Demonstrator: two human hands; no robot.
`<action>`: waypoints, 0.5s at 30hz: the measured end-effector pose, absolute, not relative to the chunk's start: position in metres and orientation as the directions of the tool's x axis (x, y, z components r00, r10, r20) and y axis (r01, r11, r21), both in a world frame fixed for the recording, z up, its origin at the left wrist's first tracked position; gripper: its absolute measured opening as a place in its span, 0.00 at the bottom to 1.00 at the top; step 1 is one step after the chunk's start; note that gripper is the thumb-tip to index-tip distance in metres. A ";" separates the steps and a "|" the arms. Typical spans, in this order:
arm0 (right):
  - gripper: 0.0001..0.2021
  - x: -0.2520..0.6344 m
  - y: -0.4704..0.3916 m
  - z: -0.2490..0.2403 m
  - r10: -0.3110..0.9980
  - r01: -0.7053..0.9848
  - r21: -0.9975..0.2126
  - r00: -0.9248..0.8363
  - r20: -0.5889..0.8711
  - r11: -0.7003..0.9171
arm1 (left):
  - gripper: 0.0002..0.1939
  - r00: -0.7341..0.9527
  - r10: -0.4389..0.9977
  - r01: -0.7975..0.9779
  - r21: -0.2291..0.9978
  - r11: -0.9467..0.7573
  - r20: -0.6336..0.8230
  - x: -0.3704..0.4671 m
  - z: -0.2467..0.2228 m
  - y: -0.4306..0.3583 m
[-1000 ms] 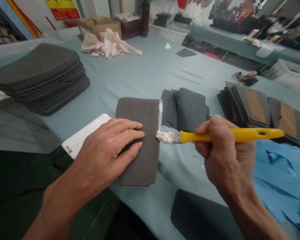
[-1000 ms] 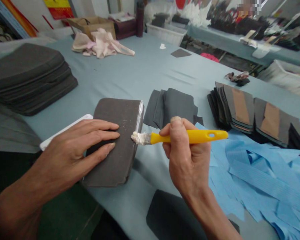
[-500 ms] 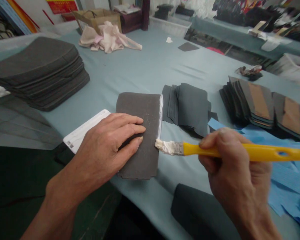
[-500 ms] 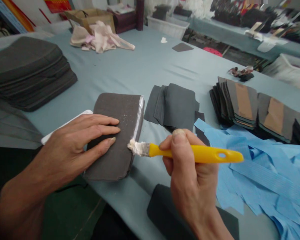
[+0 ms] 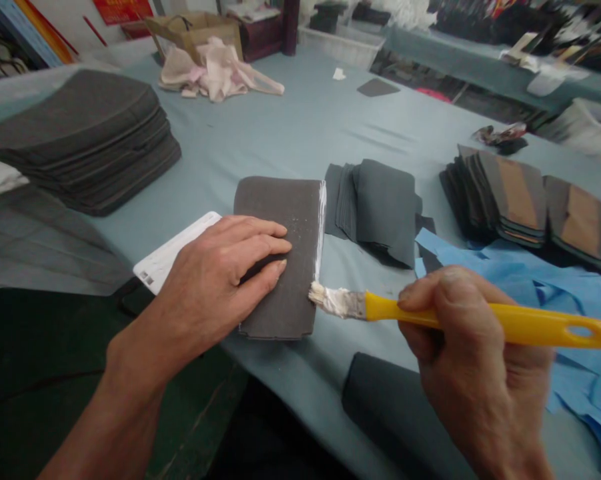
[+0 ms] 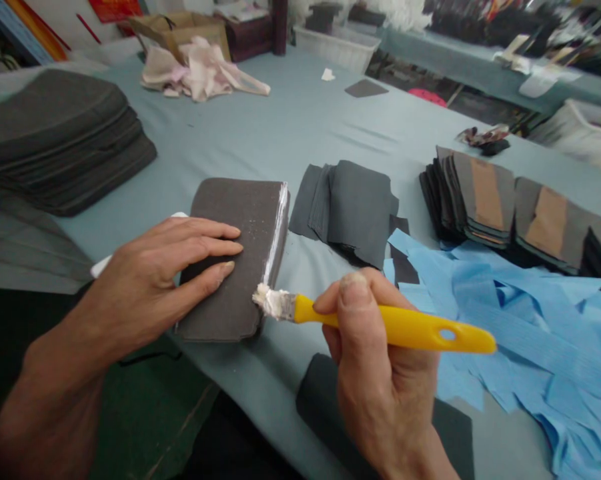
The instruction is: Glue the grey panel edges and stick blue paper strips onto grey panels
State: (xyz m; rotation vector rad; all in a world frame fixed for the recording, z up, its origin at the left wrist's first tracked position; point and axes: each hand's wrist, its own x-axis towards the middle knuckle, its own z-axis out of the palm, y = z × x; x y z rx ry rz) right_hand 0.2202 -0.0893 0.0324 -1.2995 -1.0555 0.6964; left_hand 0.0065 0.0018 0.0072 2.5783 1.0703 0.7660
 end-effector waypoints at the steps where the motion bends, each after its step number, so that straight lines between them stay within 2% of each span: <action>1: 0.18 0.220 -0.096 0.032 0.900 0.174 -0.970 0.374 0.224 0.169 | 0.14 0.593 0.713 0.582 0.413 -0.701 0.374 0.006 0.007 0.002; 6: 0.25 0.223 -0.117 0.031 0.879 0.296 -0.949 0.417 0.230 0.108 | 0.13 0.600 0.707 0.576 0.412 -0.706 0.373 0.006 0.006 0.002; 11: 0.18 0.220 -0.106 0.032 0.871 0.217 -0.957 0.411 0.269 0.193 | 0.13 0.593 0.713 0.584 0.410 -0.701 0.374 0.006 0.006 0.003; 15: 0.21 0.219 -0.118 0.029 0.913 0.194 -0.972 0.358 0.196 0.132 | 0.14 0.592 0.710 0.577 0.415 -0.704 0.382 0.007 0.006 0.004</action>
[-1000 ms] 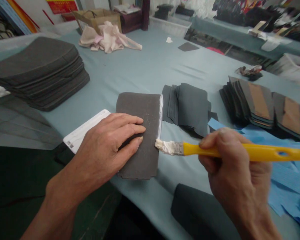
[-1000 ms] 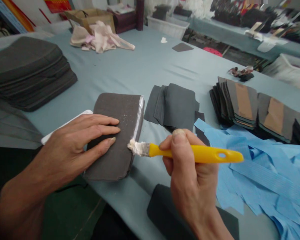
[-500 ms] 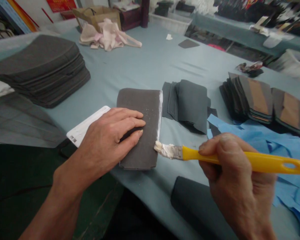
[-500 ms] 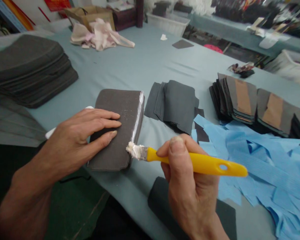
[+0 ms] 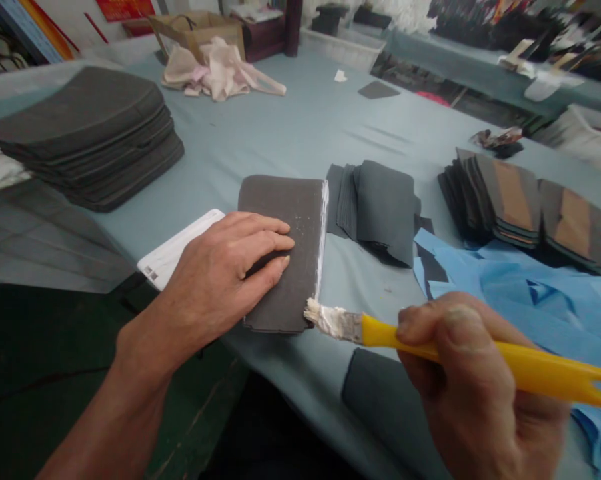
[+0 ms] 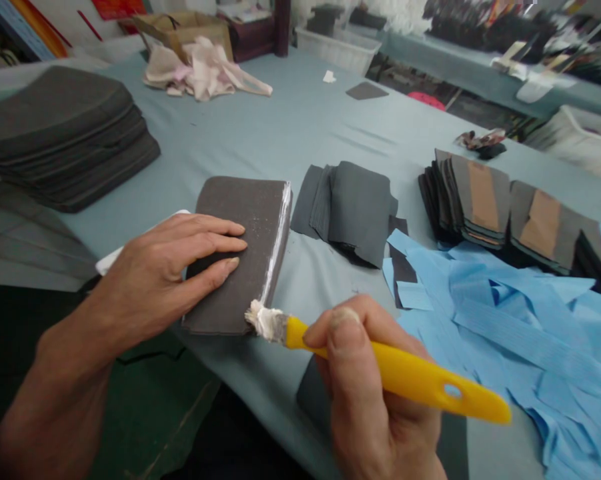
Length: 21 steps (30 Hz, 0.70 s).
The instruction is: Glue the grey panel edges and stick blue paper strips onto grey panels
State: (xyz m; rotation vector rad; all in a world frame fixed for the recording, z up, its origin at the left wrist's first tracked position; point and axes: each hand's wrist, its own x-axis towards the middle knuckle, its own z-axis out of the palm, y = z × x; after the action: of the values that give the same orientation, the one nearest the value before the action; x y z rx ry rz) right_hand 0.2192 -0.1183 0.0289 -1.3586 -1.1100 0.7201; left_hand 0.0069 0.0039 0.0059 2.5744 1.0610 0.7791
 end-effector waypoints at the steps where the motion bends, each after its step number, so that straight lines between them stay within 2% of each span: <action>1: 0.21 0.220 -0.122 0.029 0.927 0.183 -0.975 0.331 0.179 0.123 | 0.14 0.595 0.707 0.574 0.414 -0.707 0.382 0.007 0.006 0.004; 4: 0.17 0.222 -0.122 0.031 0.938 0.140 -0.979 0.293 0.184 0.148 | 0.14 0.602 0.700 0.572 0.405 -0.714 0.385 0.007 0.006 0.004; 9: 0.17 0.219 -0.104 0.035 0.883 0.143 -0.971 0.408 0.233 0.190 | 0.14 0.596 0.711 0.588 0.399 -0.703 0.373 0.007 0.007 0.003; 16: 0.17 0.221 -0.137 0.025 0.948 0.165 -0.977 0.263 0.178 0.138 | 0.13 0.593 0.711 0.580 0.412 -0.703 0.379 0.006 0.003 0.004; 21: 0.09 0.241 -0.140 0.027 0.956 0.204 -0.965 0.210 0.207 0.164 | 0.14 0.610 0.689 0.569 0.388 -0.725 0.391 0.007 0.005 0.005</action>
State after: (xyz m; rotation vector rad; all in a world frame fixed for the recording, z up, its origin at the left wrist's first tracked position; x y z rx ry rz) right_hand 0.2406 -0.1405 0.0273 -1.2999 -1.2493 0.8071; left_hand 0.0070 0.0055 0.0051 2.6112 1.0368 0.7768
